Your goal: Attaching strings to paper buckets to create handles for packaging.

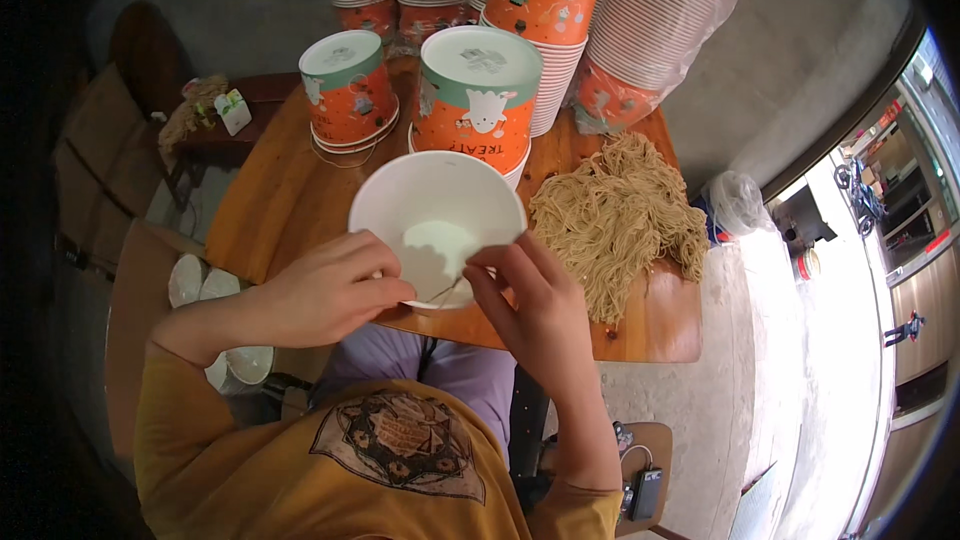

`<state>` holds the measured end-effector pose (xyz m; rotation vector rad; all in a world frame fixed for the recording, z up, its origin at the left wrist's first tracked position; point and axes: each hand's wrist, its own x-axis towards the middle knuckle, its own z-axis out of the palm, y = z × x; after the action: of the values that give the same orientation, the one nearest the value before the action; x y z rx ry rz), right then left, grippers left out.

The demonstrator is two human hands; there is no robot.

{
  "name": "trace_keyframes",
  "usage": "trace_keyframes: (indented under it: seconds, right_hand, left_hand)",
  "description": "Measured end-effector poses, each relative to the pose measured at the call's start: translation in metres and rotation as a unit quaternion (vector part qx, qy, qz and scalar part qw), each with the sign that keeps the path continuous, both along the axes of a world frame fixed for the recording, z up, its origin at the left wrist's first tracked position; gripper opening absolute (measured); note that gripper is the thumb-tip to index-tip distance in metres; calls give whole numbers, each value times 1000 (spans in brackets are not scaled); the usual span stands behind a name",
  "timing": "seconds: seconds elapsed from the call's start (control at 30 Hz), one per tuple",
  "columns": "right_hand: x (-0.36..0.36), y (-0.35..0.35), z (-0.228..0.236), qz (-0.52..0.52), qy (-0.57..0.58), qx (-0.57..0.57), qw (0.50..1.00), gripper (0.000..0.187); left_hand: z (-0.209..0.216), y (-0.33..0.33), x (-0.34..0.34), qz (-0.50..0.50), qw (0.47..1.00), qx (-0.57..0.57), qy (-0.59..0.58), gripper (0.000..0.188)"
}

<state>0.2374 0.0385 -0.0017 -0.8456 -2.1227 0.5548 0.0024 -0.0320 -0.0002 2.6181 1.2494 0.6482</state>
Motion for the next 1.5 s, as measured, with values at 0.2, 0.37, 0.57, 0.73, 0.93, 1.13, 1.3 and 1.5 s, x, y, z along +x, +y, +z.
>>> trace_keyframes:
  seconds: [0.2,0.37,0.57,0.73,0.93,1.13,1.3,1.5]
  right_hand:
    - [-33,21,-4,61,-128,-16,990,12]
    - [-45,29,-10,56,-134,-2,989,13]
    - [-49,29,-13,37,-131,17,991,15]
    - [-50,30,-19,-40,-153,79,984,15]
    - [-51,32,-20,-85,-185,114,972,13]
    - [-50,32,-22,-77,-163,89,980,13]
    - [-49,37,-30,-60,-176,126,975,11]
    - [-54,37,-28,-78,-141,87,983,14]
  left_hand:
    - [-1,9,-18,53,991,123,-1,13]
    - [0,18,-4,109,990,43,-83,6]
    - [-14,39,2,131,990,51,-4,10]
    - [0,35,4,150,988,-31,16,10]
    - [7,28,-12,56,998,-16,7,10]
    - [2,24,-13,-66,996,49,23,19]
    - [7,33,-18,-138,976,123,115,24]
    - [19,11,-11,-29,990,86,112,20]
